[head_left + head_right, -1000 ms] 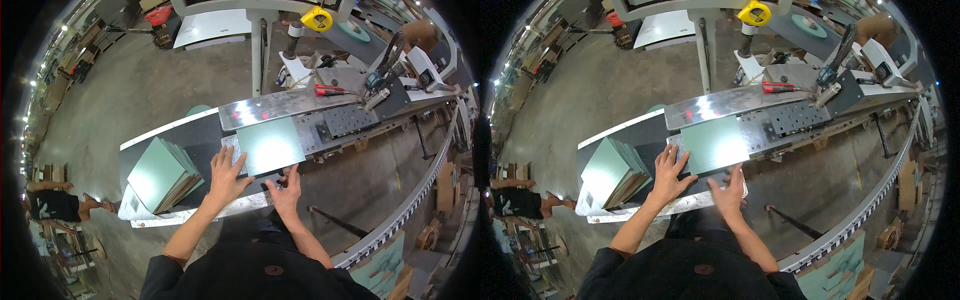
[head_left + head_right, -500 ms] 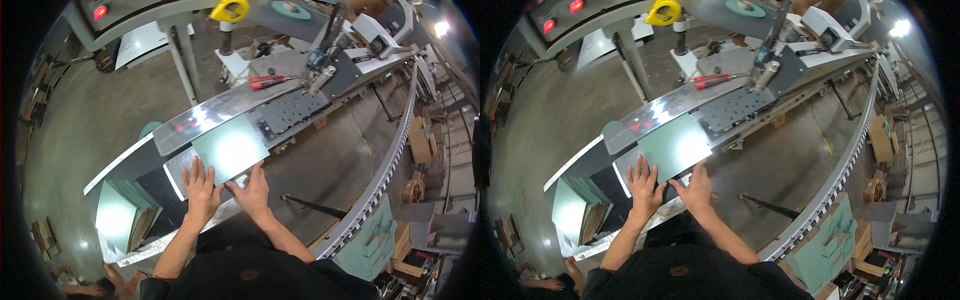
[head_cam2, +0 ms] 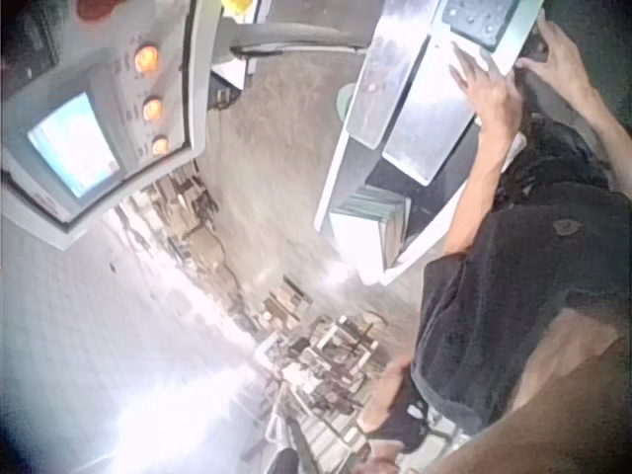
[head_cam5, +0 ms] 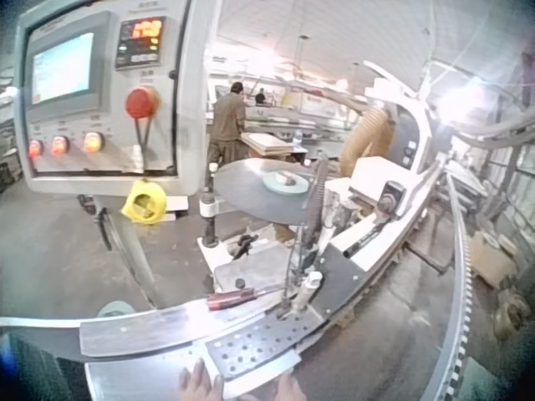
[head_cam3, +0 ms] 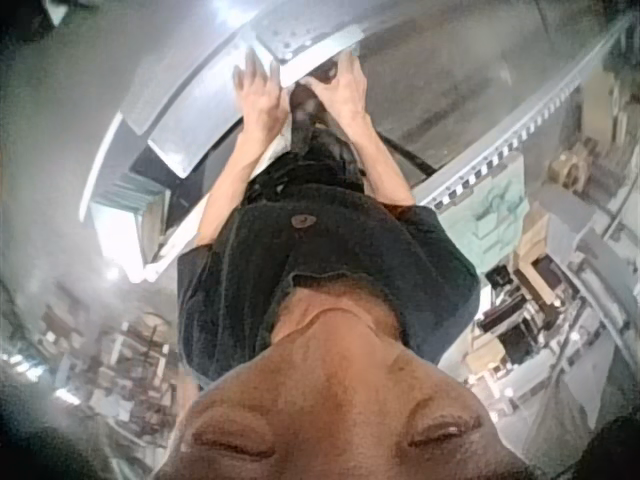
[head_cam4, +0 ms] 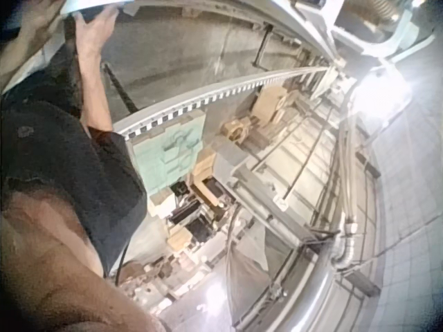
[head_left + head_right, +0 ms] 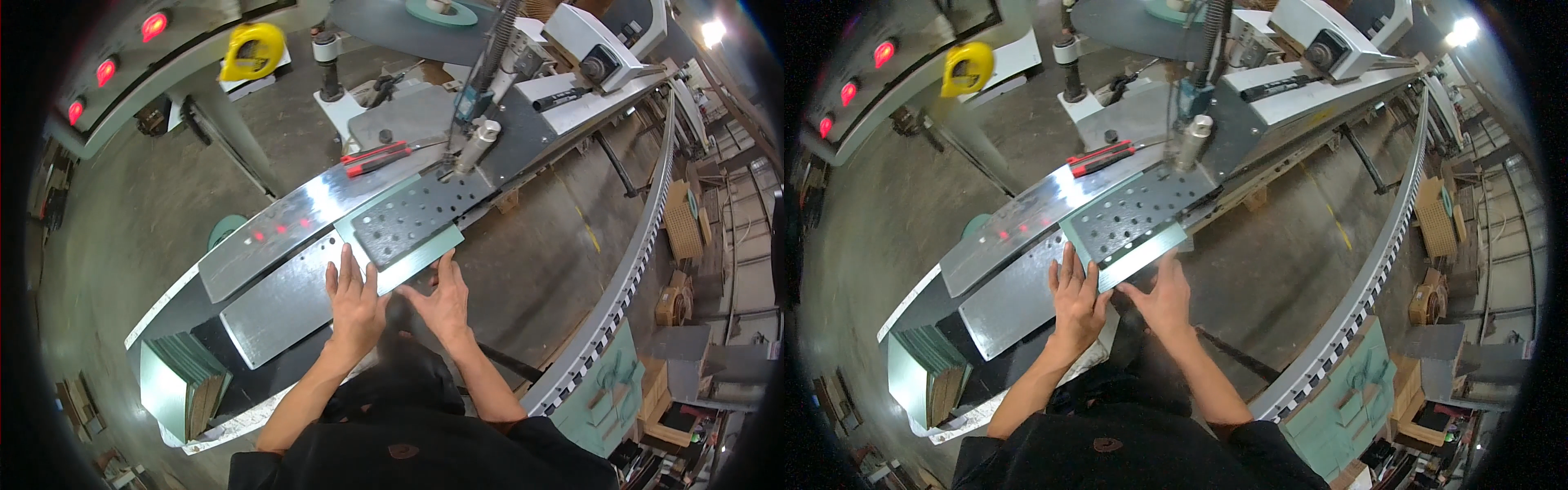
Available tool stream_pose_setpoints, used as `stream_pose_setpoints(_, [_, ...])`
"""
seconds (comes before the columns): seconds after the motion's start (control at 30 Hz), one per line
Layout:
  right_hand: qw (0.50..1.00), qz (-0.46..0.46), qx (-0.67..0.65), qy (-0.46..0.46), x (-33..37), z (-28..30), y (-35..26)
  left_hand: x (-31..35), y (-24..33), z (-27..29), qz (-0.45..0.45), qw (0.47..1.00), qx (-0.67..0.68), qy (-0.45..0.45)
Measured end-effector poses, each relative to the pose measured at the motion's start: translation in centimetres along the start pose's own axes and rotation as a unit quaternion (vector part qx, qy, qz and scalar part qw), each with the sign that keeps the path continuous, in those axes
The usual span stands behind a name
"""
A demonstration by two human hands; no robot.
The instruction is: The person repeatedly places light green rectangular wood panels onto a conveyor belt feeding a sanding machine, then retrieves them after processing. The person stacks the finished panels on a nearby table and occasionally picks up new panels from a stack on the floor.
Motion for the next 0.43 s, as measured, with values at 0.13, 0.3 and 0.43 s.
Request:
stream_pose_setpoints(0.13, [1.000,0.009,0.007,0.027,-3.5,3.9,3.5,-4.4,2.9,-3.0,-0.025,0.998,0.055,0.007])
stream_pose_setpoints(0.3, [0.998,0.002,0.052,0.033,-6.8,7.7,7.4,-8.8,5.7,-6.4,-0.056,0.991,0.109,0.047])
stream_pose_setpoints(0.43, [0.998,-0.028,-0.021,-0.048,-9.8,9.4,8.6,-8.2,5.6,-7.2,-0.095,0.981,-0.155,0.071])
Point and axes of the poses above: each hand's wrist, its own x-axis away from the middle knuckle, its own z-axis out of the back of the hand, y = z × x, the point moved 3 cm from there along -x, towards the middle knuckle, and after that the axes turned 8 degrees about -y, right-handed, at the moved point
